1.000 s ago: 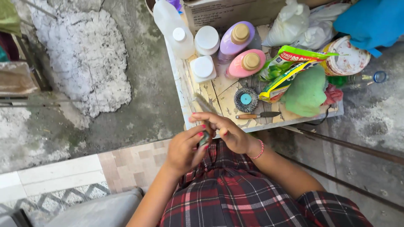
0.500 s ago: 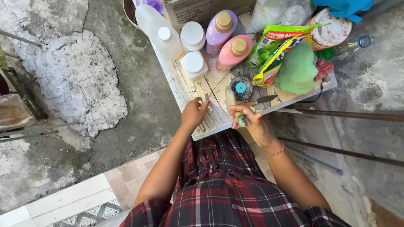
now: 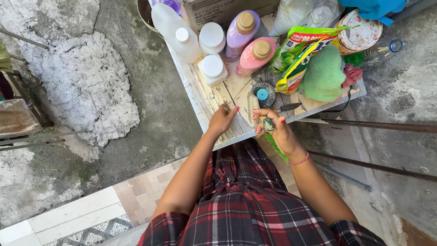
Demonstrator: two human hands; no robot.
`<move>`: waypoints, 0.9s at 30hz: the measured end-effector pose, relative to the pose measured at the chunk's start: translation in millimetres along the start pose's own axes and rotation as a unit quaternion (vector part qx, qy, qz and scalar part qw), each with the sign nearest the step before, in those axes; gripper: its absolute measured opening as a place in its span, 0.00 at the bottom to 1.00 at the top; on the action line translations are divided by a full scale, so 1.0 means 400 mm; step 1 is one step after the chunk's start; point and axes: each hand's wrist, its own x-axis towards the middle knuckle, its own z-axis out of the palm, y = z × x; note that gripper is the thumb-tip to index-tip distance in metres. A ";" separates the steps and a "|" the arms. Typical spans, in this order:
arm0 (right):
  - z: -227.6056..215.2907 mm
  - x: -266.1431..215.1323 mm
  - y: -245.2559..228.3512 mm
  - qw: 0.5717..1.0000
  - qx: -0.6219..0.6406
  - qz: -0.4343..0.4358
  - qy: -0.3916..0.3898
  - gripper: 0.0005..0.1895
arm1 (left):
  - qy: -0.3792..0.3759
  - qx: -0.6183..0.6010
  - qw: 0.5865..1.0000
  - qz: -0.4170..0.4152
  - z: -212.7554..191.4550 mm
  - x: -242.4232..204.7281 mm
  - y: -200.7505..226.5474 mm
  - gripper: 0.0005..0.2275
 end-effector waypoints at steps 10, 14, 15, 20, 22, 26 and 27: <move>-0.001 0.007 -0.018 0.998 -0.070 -0.007 0.000 0.50 | 0.040 0.053 0.997 0.039 0.018 -0.011 0.007 0.14; -0.014 0.001 -0.023 0.998 -0.066 -0.007 0.012 0.50 | 0.048 -0.016 0.998 0.025 -0.046 -0.047 -0.034 0.13; -0.017 -0.004 -0.022 0.998 -0.058 -0.006 0.016 0.49 | 0.046 -0.041 0.998 0.014 -0.062 -0.060 -0.058 0.13; -0.015 0.015 -0.017 0.999 -0.051 -0.008 -0.005 0.50 | 0.068 -0.081 0.993 -0.055 -0.192 -0.169 -0.315 0.13; -0.003 0.031 -0.006 0.999 -0.045 -0.007 -0.015 0.50 | 0.109 -0.083 0.987 -0.083 -0.202 -0.213 -0.429 0.13; 0.020 0.076 0.036 0.997 -0.060 0.013 -0.035 0.50 | 0.159 0.184 0.948 -0.206 -0.187 -0.287 -0.411 0.23; 0.027 0.085 0.049 0.997 -0.063 0.029 -0.036 0.50 | 0.199 0.203 0.938 -0.197 -0.184 -0.308 -0.356 0.34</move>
